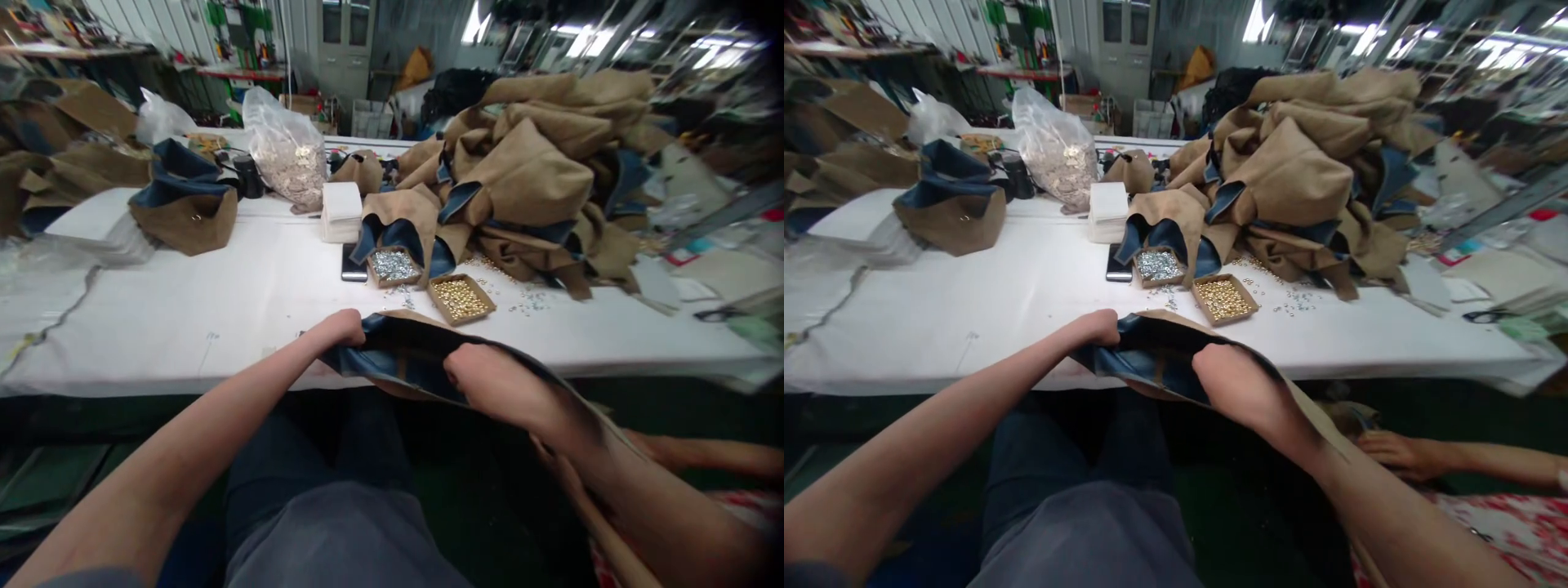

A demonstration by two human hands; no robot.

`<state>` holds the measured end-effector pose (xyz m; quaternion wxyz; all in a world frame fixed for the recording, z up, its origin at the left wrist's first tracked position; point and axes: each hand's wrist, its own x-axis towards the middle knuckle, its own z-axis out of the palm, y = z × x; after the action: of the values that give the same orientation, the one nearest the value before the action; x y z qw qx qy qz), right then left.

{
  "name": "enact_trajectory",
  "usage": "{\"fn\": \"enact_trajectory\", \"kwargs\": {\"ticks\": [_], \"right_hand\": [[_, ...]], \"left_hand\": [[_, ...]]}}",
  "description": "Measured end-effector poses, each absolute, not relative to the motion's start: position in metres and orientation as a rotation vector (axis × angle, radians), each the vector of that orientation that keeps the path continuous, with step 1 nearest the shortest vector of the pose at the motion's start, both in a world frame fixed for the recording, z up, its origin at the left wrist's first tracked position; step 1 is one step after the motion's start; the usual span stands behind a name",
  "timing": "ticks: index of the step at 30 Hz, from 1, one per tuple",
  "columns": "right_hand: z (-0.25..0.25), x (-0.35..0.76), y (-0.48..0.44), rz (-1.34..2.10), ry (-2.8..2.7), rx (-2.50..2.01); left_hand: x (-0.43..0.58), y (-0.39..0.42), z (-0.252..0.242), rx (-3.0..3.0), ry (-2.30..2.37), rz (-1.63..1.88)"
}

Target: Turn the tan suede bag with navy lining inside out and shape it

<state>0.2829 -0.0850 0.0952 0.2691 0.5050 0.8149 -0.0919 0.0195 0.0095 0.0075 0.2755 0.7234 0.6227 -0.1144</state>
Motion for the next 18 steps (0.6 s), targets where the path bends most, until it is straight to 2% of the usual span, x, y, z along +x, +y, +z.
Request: {"fn": "enact_trajectory", "kwargs": {"ticks": [2, 5, 18], "right_hand": [[0.110, 0.287, -0.085, -0.186, 2.139, 1.376], [0.118, 0.294, -0.079, -0.269, 2.115, 1.364], [0.103, 0.308, -0.056, -0.332, 2.274, 1.473]], "left_hand": [[0.021, 0.010, 0.007, 1.943, 1.671, -0.318], [0.020, 0.010, 0.006, 1.951, 1.668, -0.319], [0.023, 0.001, 0.023, 2.093, 1.683, -0.240]]}}
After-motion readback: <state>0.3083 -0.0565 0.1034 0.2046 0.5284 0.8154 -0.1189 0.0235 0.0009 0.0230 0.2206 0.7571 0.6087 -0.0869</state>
